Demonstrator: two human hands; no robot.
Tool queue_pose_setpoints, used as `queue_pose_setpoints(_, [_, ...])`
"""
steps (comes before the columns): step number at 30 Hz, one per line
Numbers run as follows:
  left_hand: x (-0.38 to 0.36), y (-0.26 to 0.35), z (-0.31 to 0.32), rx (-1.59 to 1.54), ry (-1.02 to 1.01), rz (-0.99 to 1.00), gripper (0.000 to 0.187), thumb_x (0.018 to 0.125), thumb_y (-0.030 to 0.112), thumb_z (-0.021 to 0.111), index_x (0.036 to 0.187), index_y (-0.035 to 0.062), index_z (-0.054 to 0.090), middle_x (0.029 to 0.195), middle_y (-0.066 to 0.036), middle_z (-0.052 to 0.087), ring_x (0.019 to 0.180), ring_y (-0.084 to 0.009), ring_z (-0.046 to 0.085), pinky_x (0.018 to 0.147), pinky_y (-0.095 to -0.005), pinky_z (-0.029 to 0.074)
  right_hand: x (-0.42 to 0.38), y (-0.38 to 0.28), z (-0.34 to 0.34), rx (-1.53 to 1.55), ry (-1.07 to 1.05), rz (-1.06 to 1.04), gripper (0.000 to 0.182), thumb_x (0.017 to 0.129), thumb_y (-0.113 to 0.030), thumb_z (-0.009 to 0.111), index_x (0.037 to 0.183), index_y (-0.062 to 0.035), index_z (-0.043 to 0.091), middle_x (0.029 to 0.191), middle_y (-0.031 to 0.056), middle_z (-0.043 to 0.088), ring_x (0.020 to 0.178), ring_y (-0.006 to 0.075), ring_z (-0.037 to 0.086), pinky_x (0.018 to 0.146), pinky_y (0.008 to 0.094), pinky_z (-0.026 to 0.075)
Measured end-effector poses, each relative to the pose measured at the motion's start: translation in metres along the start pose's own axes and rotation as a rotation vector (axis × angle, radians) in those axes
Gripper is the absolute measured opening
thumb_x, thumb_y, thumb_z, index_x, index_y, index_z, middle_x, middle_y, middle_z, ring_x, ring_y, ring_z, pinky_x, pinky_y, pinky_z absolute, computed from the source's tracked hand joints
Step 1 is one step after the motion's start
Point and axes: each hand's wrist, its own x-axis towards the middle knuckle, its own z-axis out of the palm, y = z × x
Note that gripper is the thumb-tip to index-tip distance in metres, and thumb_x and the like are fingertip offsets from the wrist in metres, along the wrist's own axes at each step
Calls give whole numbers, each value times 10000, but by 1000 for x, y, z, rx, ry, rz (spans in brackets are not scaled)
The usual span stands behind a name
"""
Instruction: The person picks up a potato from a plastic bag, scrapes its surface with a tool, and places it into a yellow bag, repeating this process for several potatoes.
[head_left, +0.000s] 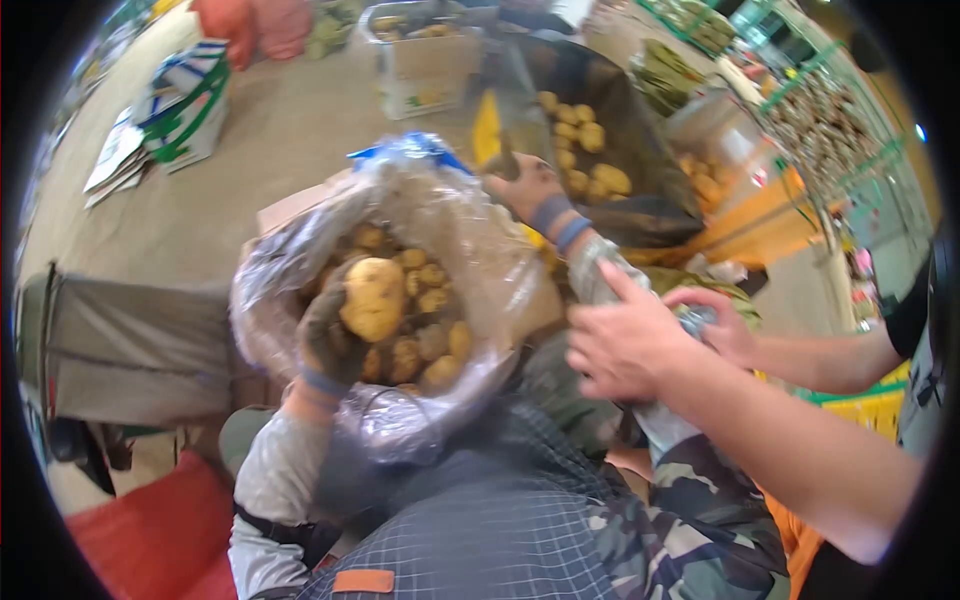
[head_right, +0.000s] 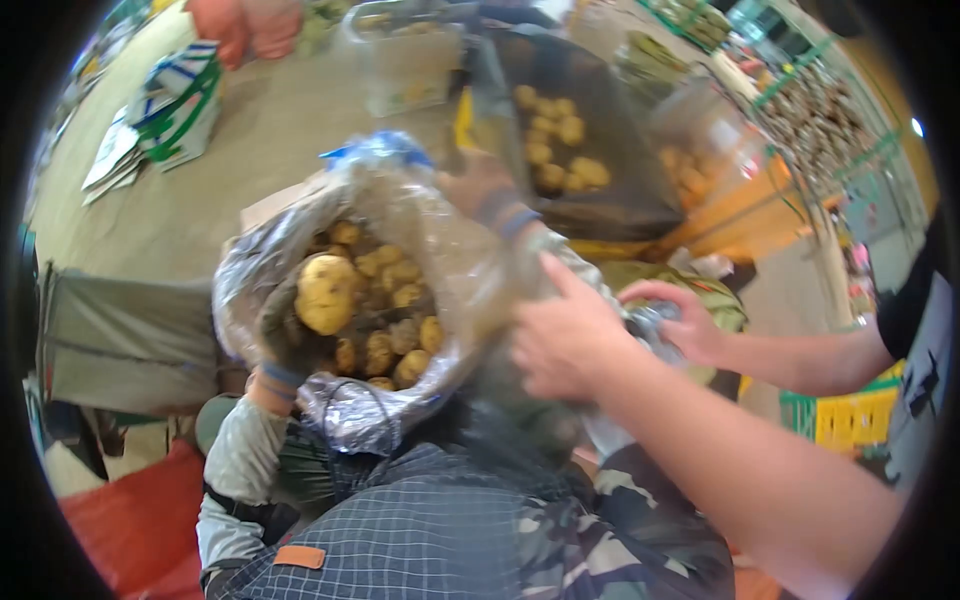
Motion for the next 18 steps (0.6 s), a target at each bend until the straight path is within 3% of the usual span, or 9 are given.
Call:
queue_pose_setpoints(3, [2, 2, -1, -184, -76, -18, 405, 969, 43, 555, 1365, 38, 472, 1406, -231, 528, 1277, -314, 561, 1058, -439, 493, 19, -19, 15, 31, 25, 18, 288, 905, -338, 625, 1102, -132, 669, 950, 63, 698, 958, 259, 663, 760, 432, 530])
queue_pose_setpoints(8, [11, 22, 9, -757, -102, -357, 502, 961, 178, 500, 1425, -5, 444, 1356, -174, 552, 1257, -262, 558, 1079, -407, 469, 25, -54, 44, -132, -99, -50, 312, 921, -319, 620, 1162, -128, 671, 993, 71, 710, 999, 265, 674, 773, 439, 539])
queue_pose_setpoints(10, [15, 34, 10, -944, -77, -465, 515, 938, 187, 521, 1419, 13, 459, 1337, -155, 566, 1239, -254, 568, 1078, -401, 464, 31, -67, 40, -188, -276, -42, 444, 949, -348, 588, 1321, -108, 554, 1126, 74, 694, 1118, 227, 652, 845, 395, 537])
queue_pose_setpoints(16, [13, 17, 4, -960, -10, -541, 513, 936, 198, 515, 1411, 12, 466, 1324, -130, 583, 1224, -244, 576, 1072, -390, 456, 29, -86, 42, -229, -429, -78, 485, 957, -338, 565, 1354, -68, 492, 1134, 125, 672, 1107, 241, 647, 849, 367, 527])
queue_pose_setpoints(18, [8, 5, 4, -929, 27, -560, 512, 935, 196, 514, 1410, 13, 466, 1325, -133, 582, 1224, -243, 575, 1073, -392, 455, 27, -91, 39, -351, -466, -199, 464, 948, -312, 590, 1328, -58, 506, 1117, 134, 667, 1060, 251, 659, 807, 367, 533])
